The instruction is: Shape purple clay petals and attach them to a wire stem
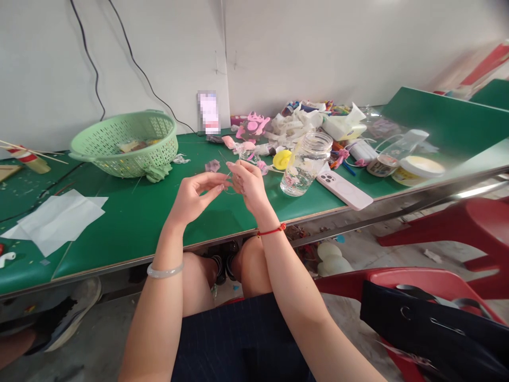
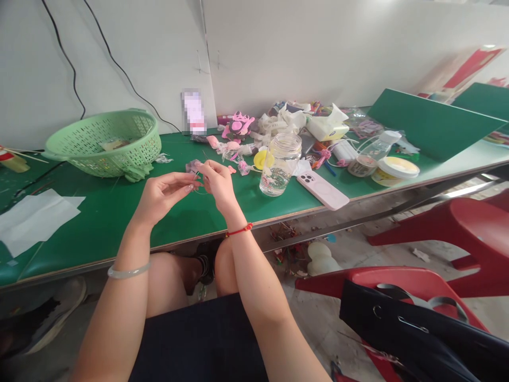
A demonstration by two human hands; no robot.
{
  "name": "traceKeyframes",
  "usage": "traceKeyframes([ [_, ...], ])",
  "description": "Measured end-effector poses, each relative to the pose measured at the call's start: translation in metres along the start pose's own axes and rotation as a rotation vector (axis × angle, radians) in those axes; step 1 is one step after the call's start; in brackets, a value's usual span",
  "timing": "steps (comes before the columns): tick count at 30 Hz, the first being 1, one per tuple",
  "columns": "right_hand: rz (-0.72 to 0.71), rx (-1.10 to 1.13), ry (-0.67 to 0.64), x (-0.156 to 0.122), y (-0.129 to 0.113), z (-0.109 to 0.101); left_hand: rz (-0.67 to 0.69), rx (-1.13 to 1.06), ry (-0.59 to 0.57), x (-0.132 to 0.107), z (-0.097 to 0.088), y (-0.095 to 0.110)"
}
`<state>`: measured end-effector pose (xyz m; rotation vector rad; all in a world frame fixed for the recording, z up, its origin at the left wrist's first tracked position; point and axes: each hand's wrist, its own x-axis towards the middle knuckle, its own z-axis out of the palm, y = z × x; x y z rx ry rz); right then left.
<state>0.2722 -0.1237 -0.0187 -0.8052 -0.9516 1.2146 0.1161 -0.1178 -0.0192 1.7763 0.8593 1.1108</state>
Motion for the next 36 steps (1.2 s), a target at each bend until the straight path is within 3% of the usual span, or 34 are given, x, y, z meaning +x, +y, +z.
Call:
traceKeyframes([
  [23,-0.002,0.018,-0.026,0.0013,0.0013,-0.0014,-0.008,-0.018,0.023,-0.0019,0.0010,-0.0002],
  [36,-0.021,0.008,-0.013,0.0026,0.0027,0.0003,0.060,0.071,0.126,0.0013,0.0083,-0.0020],
])
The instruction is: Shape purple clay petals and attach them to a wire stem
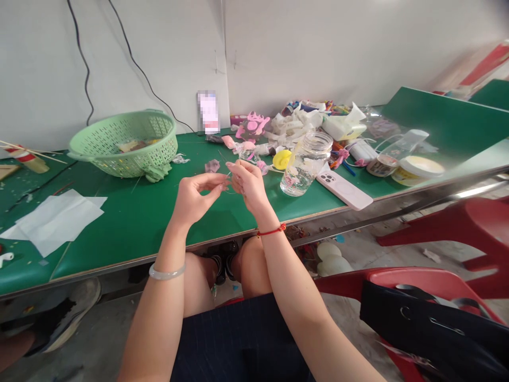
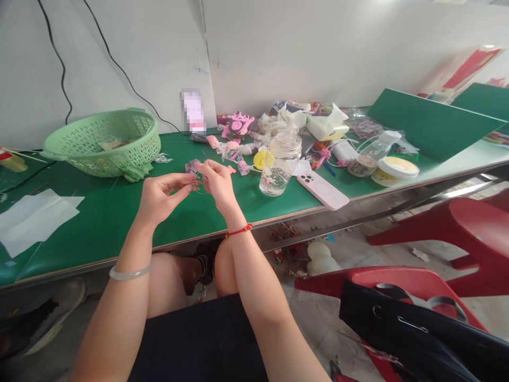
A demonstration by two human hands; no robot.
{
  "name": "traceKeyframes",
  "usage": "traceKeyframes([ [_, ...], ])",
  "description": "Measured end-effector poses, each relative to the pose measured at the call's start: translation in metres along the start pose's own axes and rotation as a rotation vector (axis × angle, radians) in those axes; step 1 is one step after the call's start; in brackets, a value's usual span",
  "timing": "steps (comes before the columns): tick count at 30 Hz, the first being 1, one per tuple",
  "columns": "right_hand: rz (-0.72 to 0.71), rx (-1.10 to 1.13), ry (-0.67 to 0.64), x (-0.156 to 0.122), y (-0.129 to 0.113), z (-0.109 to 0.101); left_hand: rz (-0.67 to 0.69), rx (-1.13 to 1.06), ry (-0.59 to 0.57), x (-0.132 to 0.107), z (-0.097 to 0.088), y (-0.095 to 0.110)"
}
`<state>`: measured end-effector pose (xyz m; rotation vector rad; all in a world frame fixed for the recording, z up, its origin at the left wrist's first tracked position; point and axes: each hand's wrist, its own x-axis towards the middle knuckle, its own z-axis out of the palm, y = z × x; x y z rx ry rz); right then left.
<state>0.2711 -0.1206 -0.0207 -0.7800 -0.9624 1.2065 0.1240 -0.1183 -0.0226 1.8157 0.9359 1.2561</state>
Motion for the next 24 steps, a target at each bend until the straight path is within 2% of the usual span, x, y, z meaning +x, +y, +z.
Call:
traceKeyframes([
  [8,-0.020,-0.075,0.009,-0.001,0.000,0.002,0.071,0.080,0.084,0.001,0.011,-0.001],
  [17,-0.131,-0.230,-0.042,0.002,0.006,-0.003,0.133,0.255,0.136,0.001,0.013,0.000],
  [24,-0.283,-0.398,-0.087,0.009,0.012,-0.013,0.194,0.391,0.205,0.002,0.008,-0.004],
])
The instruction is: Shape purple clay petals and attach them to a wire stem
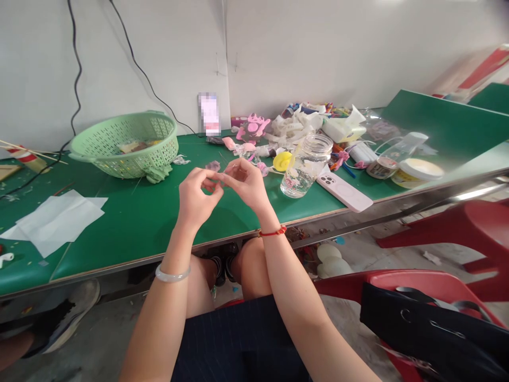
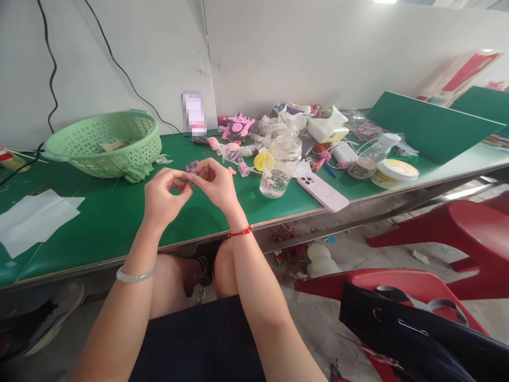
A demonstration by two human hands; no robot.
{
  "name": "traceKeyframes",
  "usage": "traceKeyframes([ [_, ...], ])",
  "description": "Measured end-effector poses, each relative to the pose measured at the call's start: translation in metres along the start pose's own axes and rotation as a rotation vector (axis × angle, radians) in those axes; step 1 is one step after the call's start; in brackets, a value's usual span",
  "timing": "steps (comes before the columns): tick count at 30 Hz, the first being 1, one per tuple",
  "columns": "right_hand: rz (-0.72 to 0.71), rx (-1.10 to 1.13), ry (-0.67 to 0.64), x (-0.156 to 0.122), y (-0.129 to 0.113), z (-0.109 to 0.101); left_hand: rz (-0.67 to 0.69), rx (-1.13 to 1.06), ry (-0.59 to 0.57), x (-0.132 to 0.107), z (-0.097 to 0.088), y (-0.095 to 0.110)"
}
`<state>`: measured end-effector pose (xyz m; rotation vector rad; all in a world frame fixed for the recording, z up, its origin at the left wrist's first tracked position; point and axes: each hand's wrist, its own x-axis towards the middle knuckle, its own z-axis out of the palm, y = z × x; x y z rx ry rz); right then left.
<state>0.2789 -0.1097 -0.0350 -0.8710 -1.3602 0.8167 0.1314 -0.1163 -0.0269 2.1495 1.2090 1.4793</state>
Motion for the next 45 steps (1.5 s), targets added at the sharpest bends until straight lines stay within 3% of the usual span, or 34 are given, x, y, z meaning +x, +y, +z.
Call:
traceKeyframes([
  [15,-0.163,-0.312,-0.013,0.000,0.010,-0.005,0.088,0.096,-0.004,0.000,-0.003,-0.009],
  [30,-0.050,-0.297,-0.072,-0.001,-0.005,-0.001,0.116,0.200,-0.042,0.001,-0.003,-0.011],
  [45,-0.079,-0.383,-0.066,-0.002,-0.002,0.000,0.154,0.300,-0.053,-0.002,0.005,-0.011],
])
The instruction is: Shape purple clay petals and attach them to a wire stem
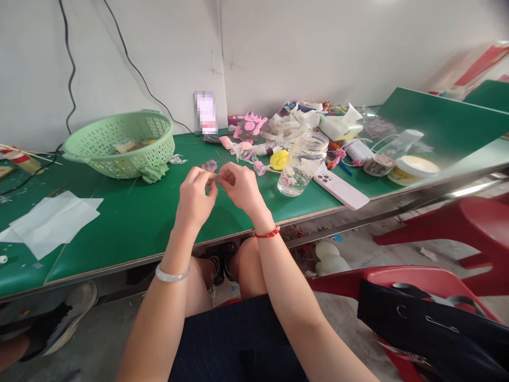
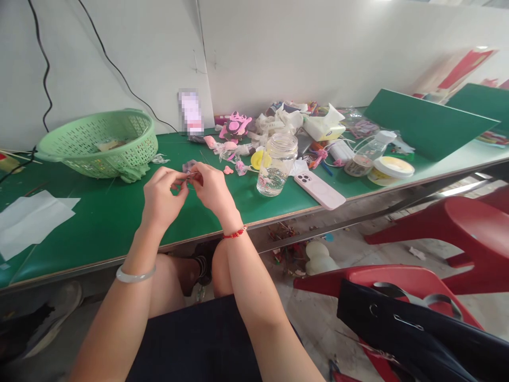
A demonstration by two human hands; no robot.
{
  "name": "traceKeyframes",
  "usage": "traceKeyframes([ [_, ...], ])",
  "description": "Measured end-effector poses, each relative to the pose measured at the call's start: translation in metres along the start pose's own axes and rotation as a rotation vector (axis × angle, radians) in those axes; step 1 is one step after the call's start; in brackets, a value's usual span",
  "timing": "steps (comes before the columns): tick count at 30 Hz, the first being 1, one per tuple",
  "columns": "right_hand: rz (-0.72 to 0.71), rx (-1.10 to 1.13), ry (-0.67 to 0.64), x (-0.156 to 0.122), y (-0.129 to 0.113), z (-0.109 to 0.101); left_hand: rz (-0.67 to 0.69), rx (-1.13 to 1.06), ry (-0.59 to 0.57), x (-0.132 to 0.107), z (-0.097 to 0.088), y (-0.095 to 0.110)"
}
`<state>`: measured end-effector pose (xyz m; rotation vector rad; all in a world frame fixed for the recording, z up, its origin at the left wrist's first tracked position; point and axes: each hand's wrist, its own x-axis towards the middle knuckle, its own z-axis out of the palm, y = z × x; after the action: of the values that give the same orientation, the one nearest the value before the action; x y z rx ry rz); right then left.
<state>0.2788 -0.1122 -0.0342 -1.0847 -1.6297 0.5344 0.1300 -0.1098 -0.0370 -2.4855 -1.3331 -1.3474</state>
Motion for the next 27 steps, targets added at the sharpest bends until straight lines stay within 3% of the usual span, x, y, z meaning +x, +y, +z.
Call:
traceKeyframes([
  [6,0.006,-0.077,0.100,0.000,0.006,0.000,-0.035,-0.006,0.058,0.000,0.005,0.007],
  [14,-0.009,0.040,-0.021,-0.001,0.007,-0.004,-0.058,-0.019,0.054,0.000,0.004,-0.004],
  [19,0.022,0.172,-0.049,-0.002,0.003,-0.006,-0.034,-0.022,0.008,0.000,0.000,-0.010],
  [27,0.065,0.144,0.062,-0.001,0.003,-0.009,-0.034,-0.211,-0.077,0.003,-0.007,-0.001],
])
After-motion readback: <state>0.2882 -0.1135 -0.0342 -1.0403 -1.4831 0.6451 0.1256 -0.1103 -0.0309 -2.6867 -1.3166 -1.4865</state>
